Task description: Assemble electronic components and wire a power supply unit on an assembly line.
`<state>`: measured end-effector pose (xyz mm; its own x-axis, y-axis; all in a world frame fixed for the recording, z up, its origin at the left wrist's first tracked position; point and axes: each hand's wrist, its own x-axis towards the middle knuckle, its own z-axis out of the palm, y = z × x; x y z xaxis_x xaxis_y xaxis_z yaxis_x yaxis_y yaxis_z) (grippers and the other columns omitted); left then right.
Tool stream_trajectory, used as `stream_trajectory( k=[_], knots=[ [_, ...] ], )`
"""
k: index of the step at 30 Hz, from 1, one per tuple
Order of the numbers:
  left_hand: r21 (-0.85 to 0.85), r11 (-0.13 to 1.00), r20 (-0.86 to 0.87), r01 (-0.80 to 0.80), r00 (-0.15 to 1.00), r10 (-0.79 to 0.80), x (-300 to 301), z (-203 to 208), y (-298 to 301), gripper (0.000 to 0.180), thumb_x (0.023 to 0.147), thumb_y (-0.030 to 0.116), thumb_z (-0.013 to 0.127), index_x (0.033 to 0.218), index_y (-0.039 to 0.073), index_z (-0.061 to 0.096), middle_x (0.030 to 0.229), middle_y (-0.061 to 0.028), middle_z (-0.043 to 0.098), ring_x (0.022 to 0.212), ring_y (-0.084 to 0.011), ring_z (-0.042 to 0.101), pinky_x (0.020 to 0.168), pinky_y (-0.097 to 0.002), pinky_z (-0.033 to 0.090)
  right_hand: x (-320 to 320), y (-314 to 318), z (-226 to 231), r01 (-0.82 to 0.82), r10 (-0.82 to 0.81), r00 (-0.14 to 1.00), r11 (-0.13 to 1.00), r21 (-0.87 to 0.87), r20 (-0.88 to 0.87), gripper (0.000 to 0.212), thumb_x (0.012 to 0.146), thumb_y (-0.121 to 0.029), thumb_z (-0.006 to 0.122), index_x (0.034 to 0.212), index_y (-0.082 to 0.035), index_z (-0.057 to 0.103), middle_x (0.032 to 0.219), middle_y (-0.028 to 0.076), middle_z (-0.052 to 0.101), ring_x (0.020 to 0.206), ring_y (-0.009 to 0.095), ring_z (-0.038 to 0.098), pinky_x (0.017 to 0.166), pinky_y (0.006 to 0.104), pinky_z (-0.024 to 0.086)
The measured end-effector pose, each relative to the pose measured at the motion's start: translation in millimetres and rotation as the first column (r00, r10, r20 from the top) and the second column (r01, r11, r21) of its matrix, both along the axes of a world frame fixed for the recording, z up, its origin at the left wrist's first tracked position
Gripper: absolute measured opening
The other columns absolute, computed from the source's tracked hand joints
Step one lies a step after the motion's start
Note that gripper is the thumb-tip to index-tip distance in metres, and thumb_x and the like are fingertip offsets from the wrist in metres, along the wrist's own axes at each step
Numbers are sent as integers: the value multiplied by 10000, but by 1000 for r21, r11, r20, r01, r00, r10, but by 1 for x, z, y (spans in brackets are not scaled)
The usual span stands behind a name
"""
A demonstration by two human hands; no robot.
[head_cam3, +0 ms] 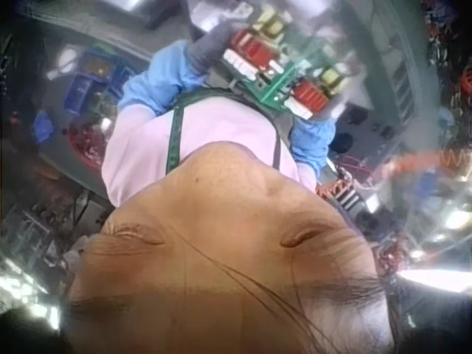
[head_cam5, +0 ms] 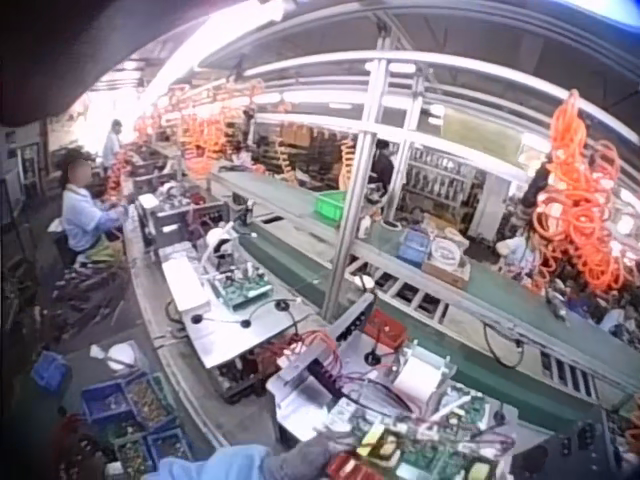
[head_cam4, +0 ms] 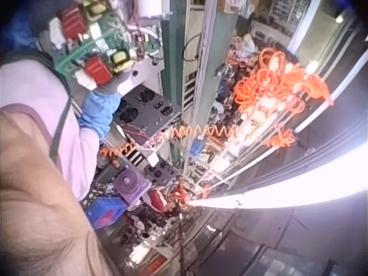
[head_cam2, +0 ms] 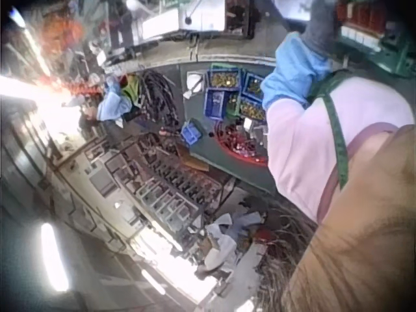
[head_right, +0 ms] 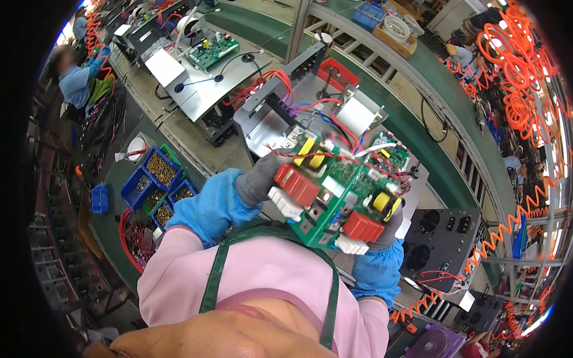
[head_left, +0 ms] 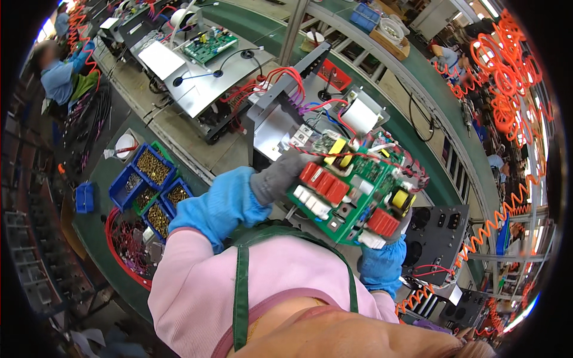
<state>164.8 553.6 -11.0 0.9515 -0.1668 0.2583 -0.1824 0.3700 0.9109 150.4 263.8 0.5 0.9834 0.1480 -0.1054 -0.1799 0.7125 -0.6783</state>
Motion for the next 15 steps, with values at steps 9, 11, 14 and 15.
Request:
stream_trajectory(
  k=[9, 11, 14, 15],
  knots=[
    [396, 206, 880, -895, 433, 193, 2, 17, 147, 308, 936, 240, 557, 1143, 13, 538, 873, -7, 603, 802, -115, 585, 638, -248, 496, 10, 21, 71, 433, -149, 885, 610, -663, 441, 348, 943, -256, 478, 1083, 42, 591, 1000, 108, 650, 868, 170, 641, 751, 297, 515],
    [-154, 635, 257, -757, 589, 766, 27, -1, 203, 230, 944, 214, 526, 1075, 27, 558, 872, -19, 603, 781, -119, 591, 625, -257, 499, 17, 13, 68, 487, -204, 847, 668, -563, 491, 400, 961, -319, 446, 1121, 25, 574, 1032, 105, 640, 886, 173, 643, 765, 309, 523],
    [-156, 467, 158, -870, 445, 882, 42, 69, 245, 268, 905, 311, 557, 914, 57, 642, 783, -32, 649, 650, -121, 604, 579, -258, 481, 11, 5, 65, 507, -275, 852, 645, -572, 445, 428, 969, -346, 414, 1148, 12, 564, 1060, 108, 632, 898, 182, 642, 784, 318, 530],
    [254, 202, 282, -946, 272, 920, 47, 52, 298, 282, 909, 300, 548, 917, 36, 645, 776, -25, 658, 659, -129, 625, 594, -255, 488, 9, 3, 66, 495, -269, 861, 637, -591, 431, 423, 968, -340, 416, 1152, 11, 564, 1064, 110, 631, 901, 184, 642, 788, 318, 528]
  ],
)
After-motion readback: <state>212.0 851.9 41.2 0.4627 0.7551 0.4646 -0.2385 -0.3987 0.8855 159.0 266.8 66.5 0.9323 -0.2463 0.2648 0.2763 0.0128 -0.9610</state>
